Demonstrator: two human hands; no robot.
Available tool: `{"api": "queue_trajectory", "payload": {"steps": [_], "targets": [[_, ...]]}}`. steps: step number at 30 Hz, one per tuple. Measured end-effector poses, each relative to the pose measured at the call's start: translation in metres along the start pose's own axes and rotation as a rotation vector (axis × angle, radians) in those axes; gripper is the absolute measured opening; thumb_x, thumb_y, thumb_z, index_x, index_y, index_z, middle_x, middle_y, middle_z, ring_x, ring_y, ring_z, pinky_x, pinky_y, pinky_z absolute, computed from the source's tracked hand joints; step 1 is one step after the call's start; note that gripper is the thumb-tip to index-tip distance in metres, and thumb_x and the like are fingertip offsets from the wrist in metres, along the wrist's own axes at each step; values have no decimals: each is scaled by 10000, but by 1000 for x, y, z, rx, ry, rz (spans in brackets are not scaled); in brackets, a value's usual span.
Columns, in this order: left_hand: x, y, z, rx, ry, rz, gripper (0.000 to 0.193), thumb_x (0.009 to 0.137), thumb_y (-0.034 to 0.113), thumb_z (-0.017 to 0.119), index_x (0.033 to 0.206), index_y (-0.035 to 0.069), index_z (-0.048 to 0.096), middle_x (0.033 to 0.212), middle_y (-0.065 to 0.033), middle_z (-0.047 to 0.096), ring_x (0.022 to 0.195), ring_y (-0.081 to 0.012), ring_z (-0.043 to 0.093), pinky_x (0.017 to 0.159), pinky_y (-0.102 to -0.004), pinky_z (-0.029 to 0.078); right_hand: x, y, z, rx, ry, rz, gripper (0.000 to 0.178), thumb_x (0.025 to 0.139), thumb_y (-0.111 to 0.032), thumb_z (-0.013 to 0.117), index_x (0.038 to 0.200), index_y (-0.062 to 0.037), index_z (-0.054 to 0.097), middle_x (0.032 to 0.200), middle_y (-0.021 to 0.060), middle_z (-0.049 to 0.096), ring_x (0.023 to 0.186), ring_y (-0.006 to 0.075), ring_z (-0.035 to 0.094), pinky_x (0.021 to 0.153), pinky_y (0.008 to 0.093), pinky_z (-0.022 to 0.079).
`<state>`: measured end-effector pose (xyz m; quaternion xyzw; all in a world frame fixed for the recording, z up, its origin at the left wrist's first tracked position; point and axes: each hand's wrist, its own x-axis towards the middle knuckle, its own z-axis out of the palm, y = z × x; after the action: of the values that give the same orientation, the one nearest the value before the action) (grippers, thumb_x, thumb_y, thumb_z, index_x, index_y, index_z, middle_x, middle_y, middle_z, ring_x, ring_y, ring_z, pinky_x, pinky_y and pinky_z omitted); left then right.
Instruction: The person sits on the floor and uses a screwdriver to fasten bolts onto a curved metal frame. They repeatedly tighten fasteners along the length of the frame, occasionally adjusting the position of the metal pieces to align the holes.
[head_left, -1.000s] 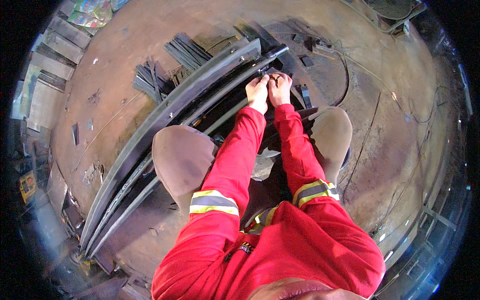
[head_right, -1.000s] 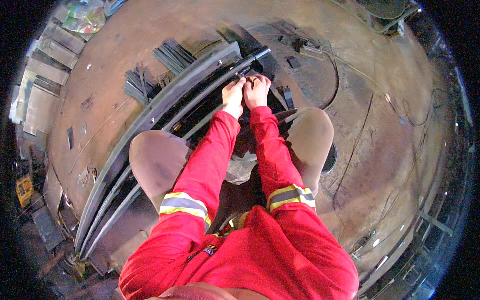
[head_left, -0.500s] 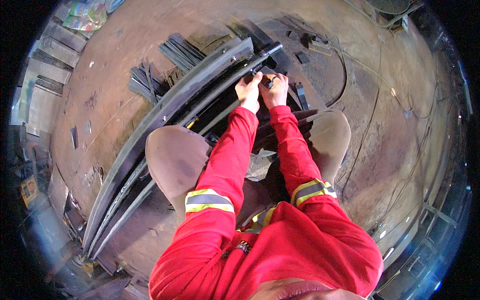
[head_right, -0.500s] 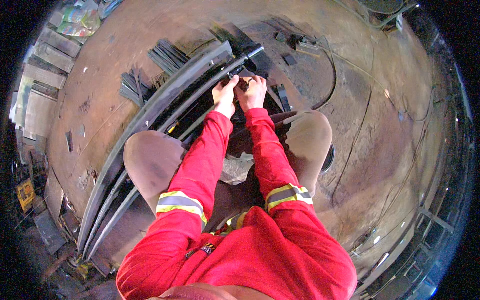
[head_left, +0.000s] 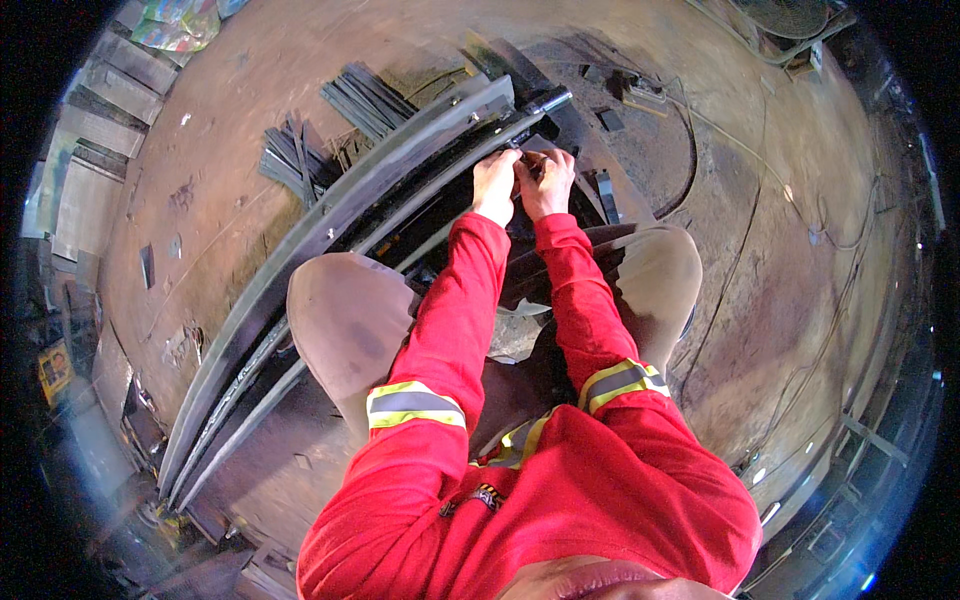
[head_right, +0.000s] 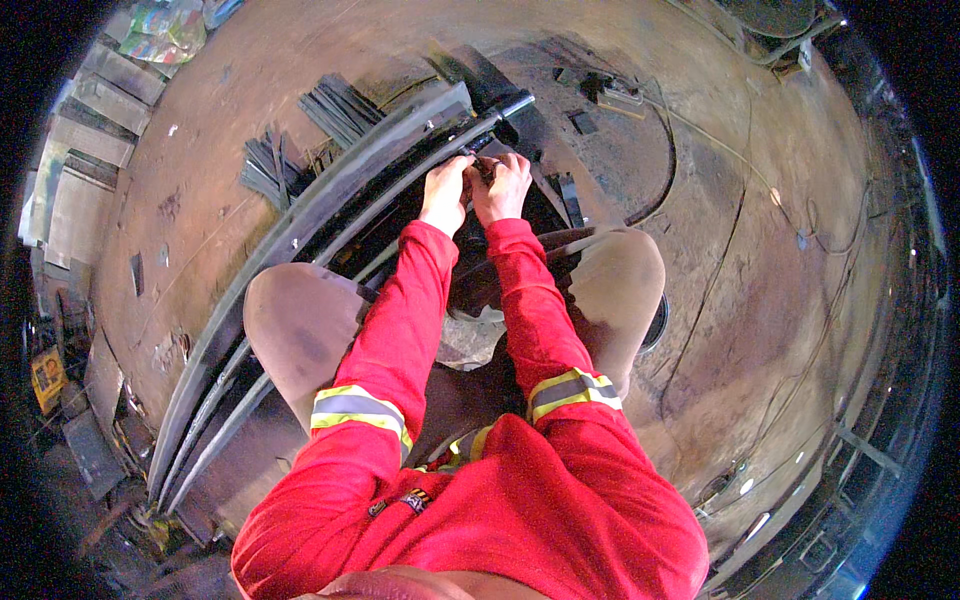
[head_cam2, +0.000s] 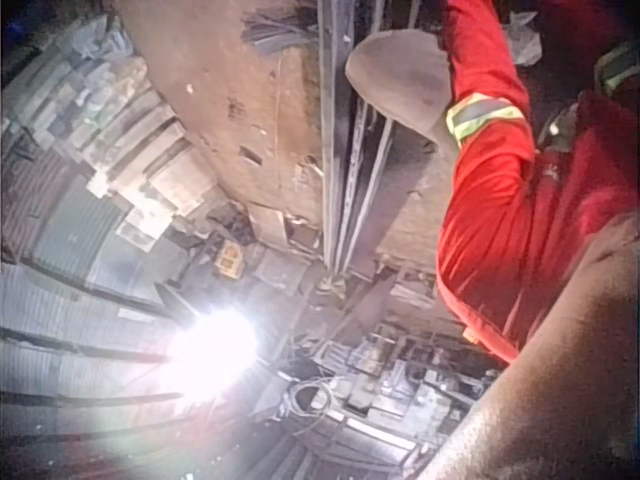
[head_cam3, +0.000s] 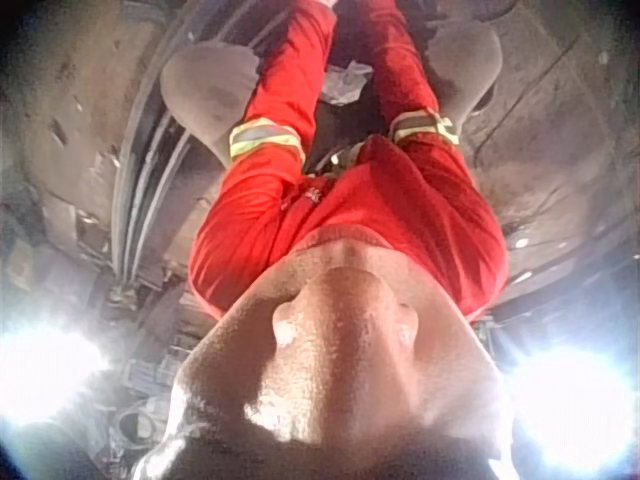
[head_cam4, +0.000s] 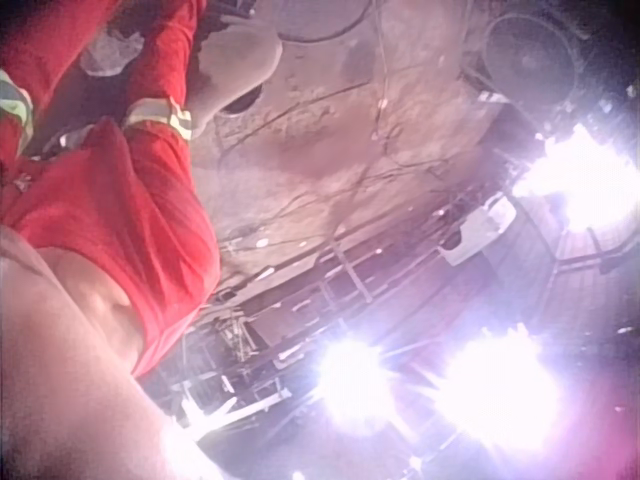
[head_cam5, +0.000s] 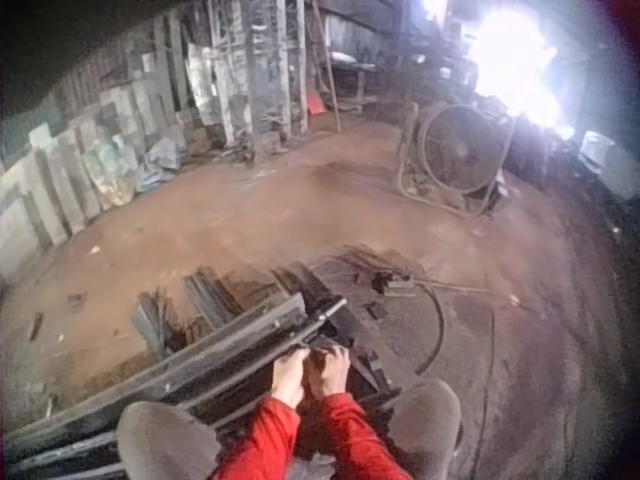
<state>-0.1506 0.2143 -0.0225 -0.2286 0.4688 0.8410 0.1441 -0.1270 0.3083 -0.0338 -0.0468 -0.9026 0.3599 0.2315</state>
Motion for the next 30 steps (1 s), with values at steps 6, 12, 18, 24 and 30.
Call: {"api": "queue_trajectory", "payload": {"steps": [6,12,18,24,30], "targets": [[6,-8,5,179,26,219,25,807,31,653,828,45,653,781,-1,628,699,-110,571,627,-255,451,-3,5,6,-102,-18,-69,294,774,-287,670,998,-98,698,1090,116,570,1104,332,441,945,456,354],[3,-15,22,28,328,437,265,675,-25,782,914,18,676,891,-47,671,737,-149,613,692,-288,504,-3,3,4,59,37,28,336,679,-284,746,917,-67,654,1103,151,554,1111,361,438,942,471,360],[0,-13,22,55,266,439,224,695,96,767,868,-3,664,817,-50,658,671,-124,591,625,-283,481,-3,12,16,68,27,44,246,709,-201,719,887,-42,657,1034,117,585,1119,331,438,962,448,346],[1,-12,6,232,105,227,156,792,135,620,756,-14,647,671,-7,599,596,-86,523,546,-266,424,-2,20,19,-31,-2,-106,217,775,-195,659,949,-66,680,1070,91,582,1128,315,433,982,436,334],[-3,-11,18,25,302,345,122,711,9,735,806,3,658,750,-19,649,675,-112,583,630,-265,477,-2,13,12,-31,-93,-185,432,707,-299,701,1071,-81,620,1168,154,512,1164,340,410,1019,467,280]]}}
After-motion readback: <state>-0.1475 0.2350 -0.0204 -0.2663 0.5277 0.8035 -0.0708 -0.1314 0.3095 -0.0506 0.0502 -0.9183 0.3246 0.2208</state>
